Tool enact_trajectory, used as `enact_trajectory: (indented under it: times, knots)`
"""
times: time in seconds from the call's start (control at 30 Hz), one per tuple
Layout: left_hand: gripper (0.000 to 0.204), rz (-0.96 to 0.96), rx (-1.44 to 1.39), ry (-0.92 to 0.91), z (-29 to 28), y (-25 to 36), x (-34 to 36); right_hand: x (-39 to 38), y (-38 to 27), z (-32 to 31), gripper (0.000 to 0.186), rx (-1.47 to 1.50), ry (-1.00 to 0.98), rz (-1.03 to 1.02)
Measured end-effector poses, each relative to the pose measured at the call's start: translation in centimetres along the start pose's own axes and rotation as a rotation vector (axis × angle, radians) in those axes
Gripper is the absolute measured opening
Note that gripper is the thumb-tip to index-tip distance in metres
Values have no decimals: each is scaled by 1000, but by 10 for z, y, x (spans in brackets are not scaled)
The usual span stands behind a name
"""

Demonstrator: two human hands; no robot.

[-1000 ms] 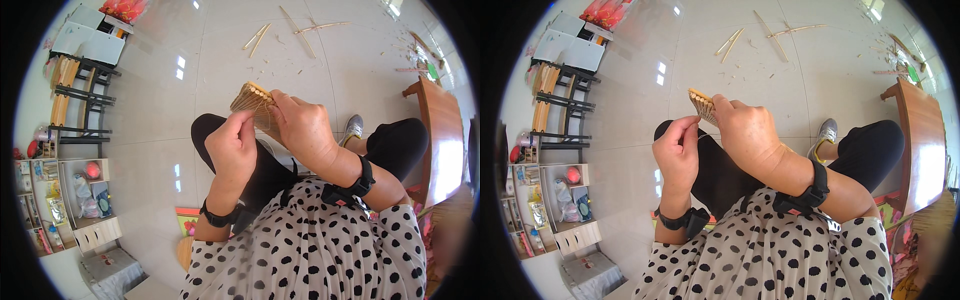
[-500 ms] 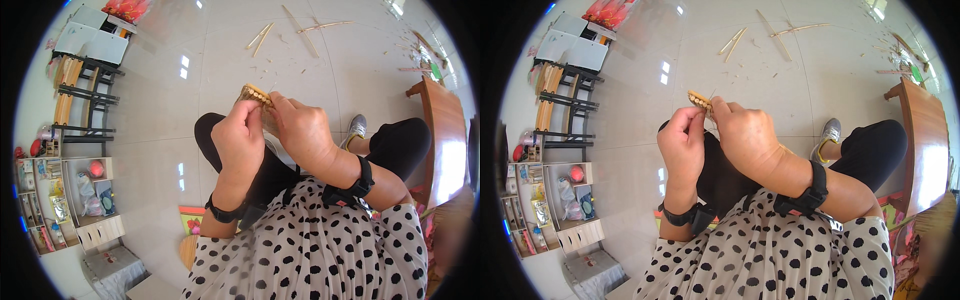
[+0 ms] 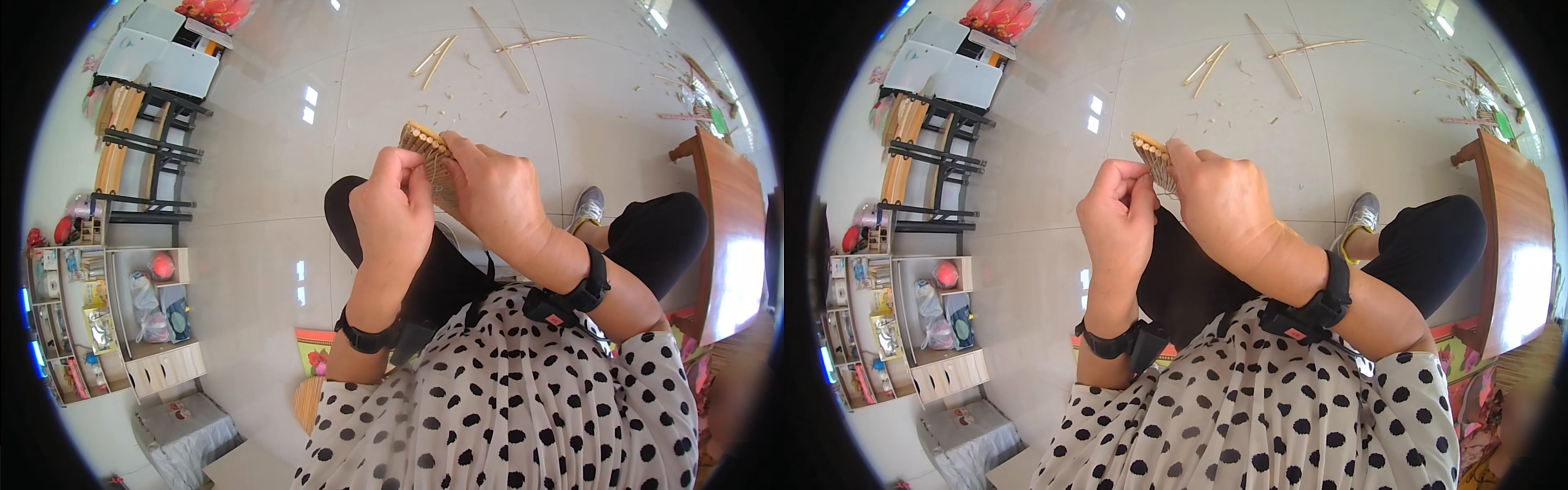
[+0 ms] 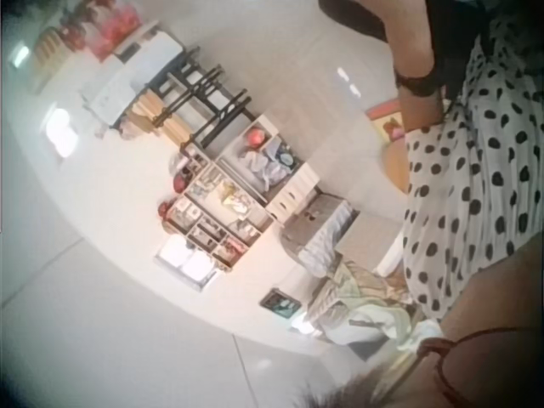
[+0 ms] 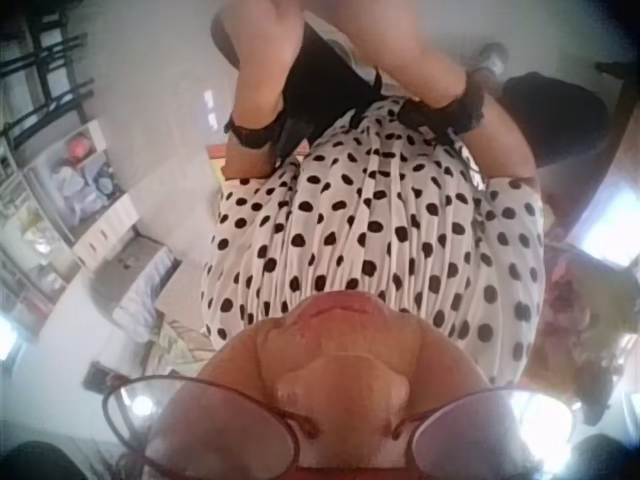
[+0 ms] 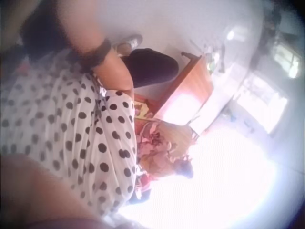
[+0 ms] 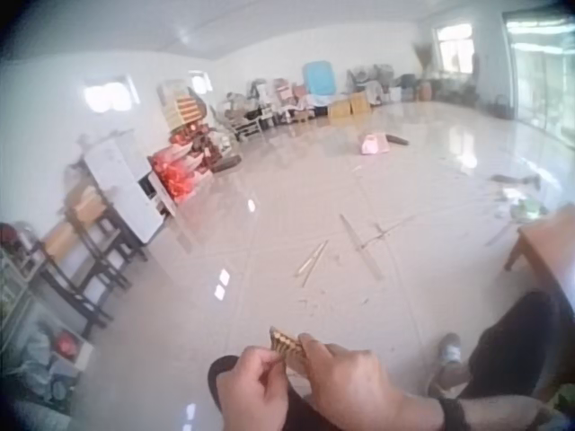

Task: The person sits on the floor and sews the edge of a triangular bamboo mat using a needle and white thread. They repeatedly pass the needle through the mat's edge to secure the strands.

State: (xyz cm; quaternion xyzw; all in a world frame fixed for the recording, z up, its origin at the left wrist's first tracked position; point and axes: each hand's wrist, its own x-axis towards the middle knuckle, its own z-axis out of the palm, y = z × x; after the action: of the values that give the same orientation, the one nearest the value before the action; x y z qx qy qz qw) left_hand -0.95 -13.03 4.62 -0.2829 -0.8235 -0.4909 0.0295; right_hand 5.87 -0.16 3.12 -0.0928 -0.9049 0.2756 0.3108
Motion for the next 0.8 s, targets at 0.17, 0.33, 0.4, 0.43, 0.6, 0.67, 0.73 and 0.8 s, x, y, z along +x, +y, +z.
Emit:
enact_trajectory:
  times: [0.17, 0.33, 0.4, 0.43, 0.6, 0.67, 0.73, 0.8]
  knots:
    - [6, -26, -35, 25, 4, 4, 0, 1, -1, -1, 11, 15, 8, 1]
    - [6, -49, -49, 31, 8, 3, 2, 1, 1, -2, 24, -42, -48, 51]
    - [3, -47, -56, 60, 10, 4, 4, 1, -1, -2, 19, -22, -43, 33]
    - [5, -47, -59, 74, 11, 5, 5, 0, -2, -1, 16, -6, -33, 11]
    - [13, -75, -54, 102, 15, 12, 7, 0, -2, 0, 16, -5, -21, -19]
    - [16, -87, -29, 102, 15, 15, 8, -1, -4, 0, 18, -6, -22, -11]
    - [20, -90, 24, 84, 16, 15, 8, -2, -5, 0, 19, -30, -27, -10]
    - [20, -53, 97, 84, 17, 16, 8, -3, -7, 0, 21, -49, -27, -10]
